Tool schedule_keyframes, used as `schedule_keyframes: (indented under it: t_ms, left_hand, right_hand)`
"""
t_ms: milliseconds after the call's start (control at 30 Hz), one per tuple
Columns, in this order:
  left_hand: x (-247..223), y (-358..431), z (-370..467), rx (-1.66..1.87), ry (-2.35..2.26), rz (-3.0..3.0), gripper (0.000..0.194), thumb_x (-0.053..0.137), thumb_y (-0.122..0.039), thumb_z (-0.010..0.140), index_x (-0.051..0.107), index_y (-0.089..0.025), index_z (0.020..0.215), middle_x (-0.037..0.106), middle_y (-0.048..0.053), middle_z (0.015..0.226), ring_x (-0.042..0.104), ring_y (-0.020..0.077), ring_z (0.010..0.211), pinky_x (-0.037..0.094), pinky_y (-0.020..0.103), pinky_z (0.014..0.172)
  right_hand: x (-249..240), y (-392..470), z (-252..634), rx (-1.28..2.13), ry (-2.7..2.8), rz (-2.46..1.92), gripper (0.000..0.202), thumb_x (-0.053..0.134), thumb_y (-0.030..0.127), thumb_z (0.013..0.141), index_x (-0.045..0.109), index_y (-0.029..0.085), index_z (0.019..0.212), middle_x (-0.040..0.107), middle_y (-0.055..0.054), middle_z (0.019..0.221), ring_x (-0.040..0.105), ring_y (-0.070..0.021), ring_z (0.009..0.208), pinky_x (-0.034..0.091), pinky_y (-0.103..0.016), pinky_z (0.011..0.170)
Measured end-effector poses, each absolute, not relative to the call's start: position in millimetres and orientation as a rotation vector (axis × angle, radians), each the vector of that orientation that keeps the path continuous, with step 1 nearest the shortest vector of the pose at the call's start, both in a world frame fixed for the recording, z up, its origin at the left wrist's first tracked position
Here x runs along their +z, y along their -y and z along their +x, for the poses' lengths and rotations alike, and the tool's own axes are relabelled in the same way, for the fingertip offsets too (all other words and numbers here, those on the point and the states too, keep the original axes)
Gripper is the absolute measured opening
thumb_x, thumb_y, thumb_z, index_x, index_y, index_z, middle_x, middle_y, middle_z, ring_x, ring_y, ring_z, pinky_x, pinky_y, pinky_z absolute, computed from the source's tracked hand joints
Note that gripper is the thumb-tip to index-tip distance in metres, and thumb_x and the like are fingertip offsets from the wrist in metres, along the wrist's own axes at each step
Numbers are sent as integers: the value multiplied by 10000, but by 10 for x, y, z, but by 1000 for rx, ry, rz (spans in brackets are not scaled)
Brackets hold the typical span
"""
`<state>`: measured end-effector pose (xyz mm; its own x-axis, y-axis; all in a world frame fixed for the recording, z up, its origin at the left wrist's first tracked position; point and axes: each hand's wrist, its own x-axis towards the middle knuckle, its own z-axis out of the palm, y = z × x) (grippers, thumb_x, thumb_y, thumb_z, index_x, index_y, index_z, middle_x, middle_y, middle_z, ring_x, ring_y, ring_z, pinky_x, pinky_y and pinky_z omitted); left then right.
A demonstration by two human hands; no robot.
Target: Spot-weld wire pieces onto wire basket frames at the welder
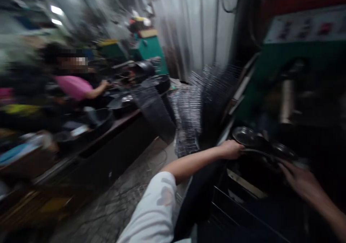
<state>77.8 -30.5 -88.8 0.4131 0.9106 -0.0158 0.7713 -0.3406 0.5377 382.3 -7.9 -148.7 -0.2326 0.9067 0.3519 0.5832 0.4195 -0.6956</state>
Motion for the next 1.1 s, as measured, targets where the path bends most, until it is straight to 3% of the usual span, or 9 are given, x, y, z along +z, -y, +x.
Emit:
schedule_keyframes:
  t_ms: [100,200,400,533,667,933,1100]
  left_hand:
    - [-1021,200,782,458,-1328,2209,253,605,-109,917,736,-164,1126,778,88,905,755,250,869,592,354,854]
    - [-1092,116,851,500,-1268,2230,302,552,-149,970,698,-169,1234,780,84,969,751,234,901,574,334,873]
    - [-1147,34,964,486,-1268,2299,237,565,-222,994,740,-164,1144,793,85,974,750,223,908,553,286,842]
    - [-1185,-21,982,461,-1291,2352,257,553,-272,1010,733,-190,1175,799,83,1033,755,228,950,536,273,835]
    - [-1183,-61,992,420,-1308,2402,266,557,-290,1002,735,-191,1174,800,90,956,755,240,892,517,271,770]
    - [-1216,-105,1021,389,-1295,2459,246,519,-277,1003,741,-172,993,754,68,806,707,195,756,453,245,685]
    - [-1244,-137,1028,357,-1287,2479,272,476,-296,1022,719,-175,1015,746,63,804,703,192,758,447,243,683]
  right_hand:
    - [-1367,273,3931,532,2047,-1363,439,538,588,896,802,271,1046,770,-116,932,721,-390,830,561,-511,741]
    - [-1351,268,3874,510,2085,-1389,372,514,454,942,789,271,1115,770,-91,1070,726,-368,965,563,-494,848]
    - [-1461,199,3899,450,2135,-1481,286,552,288,951,787,273,1113,778,-78,1013,732,-325,920,555,-433,844]
    - [-1373,211,3885,510,2160,-1481,270,563,252,981,780,257,1142,774,-78,1067,727,-306,972,545,-384,872]
    - [-1237,244,3823,485,2257,-1669,294,533,272,1031,737,250,1242,757,-85,1148,711,-301,1051,532,-353,890]
    - [-1194,223,3774,501,2285,-1718,248,547,267,1038,754,255,1174,764,-70,1107,702,-276,1064,507,-319,942]
    - [-1231,222,3768,539,2235,-1674,255,542,262,1046,740,240,1204,750,-73,1165,686,-279,1106,497,-333,964]
